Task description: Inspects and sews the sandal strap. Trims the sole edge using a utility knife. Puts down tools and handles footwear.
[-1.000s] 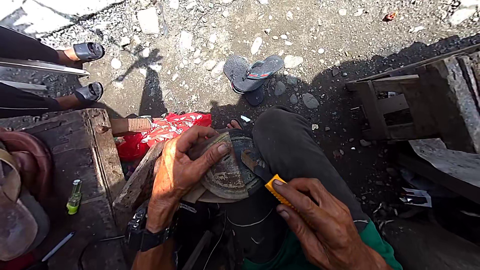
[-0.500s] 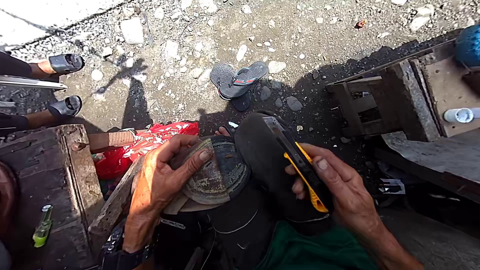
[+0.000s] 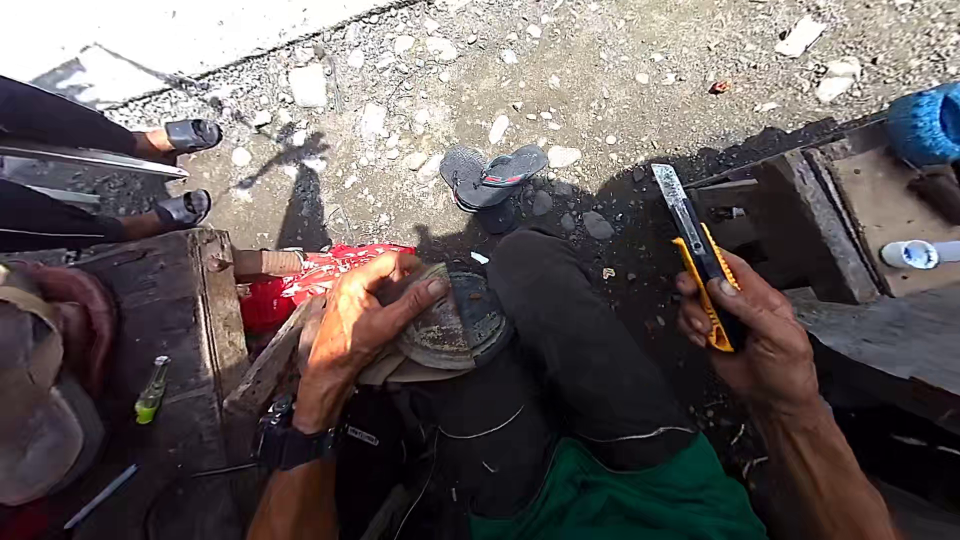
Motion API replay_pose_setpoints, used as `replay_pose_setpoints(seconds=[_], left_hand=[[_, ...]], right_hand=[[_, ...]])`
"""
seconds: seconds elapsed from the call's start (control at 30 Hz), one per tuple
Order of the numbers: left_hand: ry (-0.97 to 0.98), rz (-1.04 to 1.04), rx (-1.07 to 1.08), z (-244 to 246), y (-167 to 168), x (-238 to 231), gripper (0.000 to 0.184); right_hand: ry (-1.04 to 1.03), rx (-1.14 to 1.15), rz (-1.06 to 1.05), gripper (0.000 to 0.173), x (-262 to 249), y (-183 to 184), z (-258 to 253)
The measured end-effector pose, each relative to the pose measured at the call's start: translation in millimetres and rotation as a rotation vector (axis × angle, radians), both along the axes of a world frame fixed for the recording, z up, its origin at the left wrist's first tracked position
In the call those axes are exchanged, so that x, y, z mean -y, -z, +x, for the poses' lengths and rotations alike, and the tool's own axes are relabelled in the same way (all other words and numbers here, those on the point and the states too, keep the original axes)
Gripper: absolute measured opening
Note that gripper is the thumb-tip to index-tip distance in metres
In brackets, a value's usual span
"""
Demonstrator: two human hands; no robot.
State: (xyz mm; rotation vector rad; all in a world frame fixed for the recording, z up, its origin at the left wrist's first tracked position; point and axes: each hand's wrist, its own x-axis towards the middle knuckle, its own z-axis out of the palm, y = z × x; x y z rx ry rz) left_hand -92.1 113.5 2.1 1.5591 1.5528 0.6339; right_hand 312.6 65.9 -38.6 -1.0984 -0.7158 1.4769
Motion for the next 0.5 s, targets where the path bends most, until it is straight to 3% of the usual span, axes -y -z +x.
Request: replay_pose_setpoints(seconds=[0.1, 0.33, 0.5], left_hand=[[-0.007, 0.006, -0.012, -1.4, 0.3, 1.7, 0.035], [0.009, 0.027, -0.044, -0.6, 0.1, 1.4, 0.039], [0.010, 0.027, -0.023, -0.5, -1.4, 3.8, 0.038]], right_hand=[[0.082, -0.023, -0.045, 0.023, 2.6, 0.6, -10.9], [-0.061, -0.258, -0.078, 0.050, 3.5, -9.1, -24.5], [-0.223, -0.262, -0.051, 0.040, 1.7, -16.3, -35.9]])
